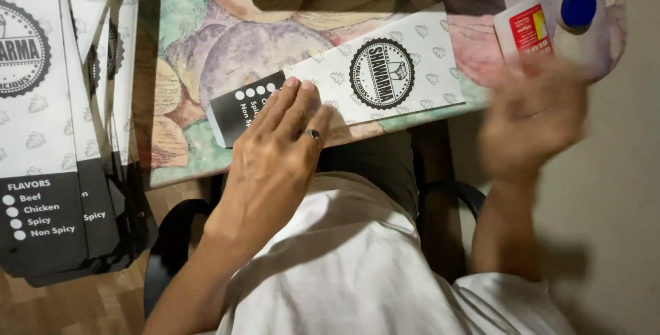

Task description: The person repeatedly applies white glue to the top edge of printed paper pouches and folds the flap to seal them. They handle each pouch one at a time, pressing the glued edge to adhere it, and place the finished pouches into a growing stack on the table.

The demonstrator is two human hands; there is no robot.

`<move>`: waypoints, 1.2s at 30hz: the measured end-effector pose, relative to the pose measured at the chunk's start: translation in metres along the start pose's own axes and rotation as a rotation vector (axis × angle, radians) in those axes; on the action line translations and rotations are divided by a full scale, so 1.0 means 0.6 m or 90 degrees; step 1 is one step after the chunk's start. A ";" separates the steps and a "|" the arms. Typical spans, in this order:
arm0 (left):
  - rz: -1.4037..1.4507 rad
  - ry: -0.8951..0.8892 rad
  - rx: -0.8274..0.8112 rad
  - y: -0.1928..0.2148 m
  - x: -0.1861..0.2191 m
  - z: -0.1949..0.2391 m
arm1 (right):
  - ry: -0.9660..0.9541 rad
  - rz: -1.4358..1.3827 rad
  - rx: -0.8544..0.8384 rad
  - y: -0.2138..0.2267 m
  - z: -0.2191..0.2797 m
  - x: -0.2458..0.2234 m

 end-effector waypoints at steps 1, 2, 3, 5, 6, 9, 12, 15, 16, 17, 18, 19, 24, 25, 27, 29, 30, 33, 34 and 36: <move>-0.001 0.000 -0.002 -0.007 0.000 0.004 | -0.002 -0.001 0.001 -0.005 -0.004 -0.021; -0.006 0.008 -0.015 -0.015 -0.002 0.008 | 0.072 -0.099 -0.083 -0.024 -0.006 -0.056; -0.012 0.018 -0.028 -0.024 -0.005 0.013 | 0.149 -0.198 -0.165 -0.041 -0.005 -0.093; -0.010 0.013 -0.014 -0.022 -0.001 0.012 | 0.153 -0.226 -0.182 -0.064 0.005 -0.099; -0.007 0.008 0.001 -0.020 0.002 0.011 | 0.157 -0.253 -0.199 -0.077 0.010 -0.103; -0.158 -0.050 0.131 -0.094 -0.020 0.035 | 0.146 -0.252 -0.194 -0.084 0.018 -0.094; -0.062 0.019 0.082 -0.032 0.012 0.013 | 0.144 -0.246 -0.205 -0.086 0.022 -0.092; -0.129 0.017 0.118 -0.036 0.014 0.014 | 0.142 -0.244 -0.200 -0.088 0.025 -0.090; -0.129 0.017 0.117 -0.036 0.014 0.017 | 0.141 -0.245 -0.200 -0.088 0.026 -0.090; -0.138 0.016 0.084 -0.041 0.012 0.018 | 0.140 -0.245 -0.194 -0.089 0.026 -0.091; -0.147 0.015 0.050 -0.046 0.010 0.020 | 0.139 -0.244 -0.188 -0.089 0.026 -0.091; -0.147 0.015 0.050 -0.049 0.010 0.022 | 0.139 -0.244 -0.188 -0.089 0.027 -0.094; -0.216 0.030 0.000 -0.062 0.018 0.025 | 0.080 -0.210 -0.213 -0.091 0.038 -0.122; -0.215 0.025 0.004 -0.058 0.017 0.023 | 0.080 -0.205 -0.210 -0.095 0.041 -0.139; -0.142 -0.008 0.052 -0.045 0.021 0.021 | 0.153 -0.173 -0.291 -0.113 0.056 -0.188; -0.162 -0.011 0.036 -0.050 0.017 0.025 | 0.129 -0.128 -0.287 -0.119 0.069 -0.173; -0.186 -0.010 0.021 -0.053 0.013 0.027 | 0.108 -0.087 -0.282 -0.124 0.074 -0.163; -0.170 0.025 -0.037 -0.073 -0.016 0.049 | 0.066 0.005 -0.279 -0.099 0.072 -0.094; -0.170 0.024 -0.037 -0.070 -0.023 0.058 | 0.065 0.006 -0.278 -0.091 0.077 -0.078; -0.205 0.048 -0.056 -0.064 -0.042 0.074 | 0.058 0.083 -0.248 -0.078 0.081 -0.040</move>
Point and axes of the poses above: each hand's wrist, its own z-axis away from the middle knuckle, its own y-axis out of the back of the hand, x = y × z, the point moved 7 cm from there along -z, towards the middle knuckle, and after that the axes turned 2 degrees about -x, right-handed, at the moved point
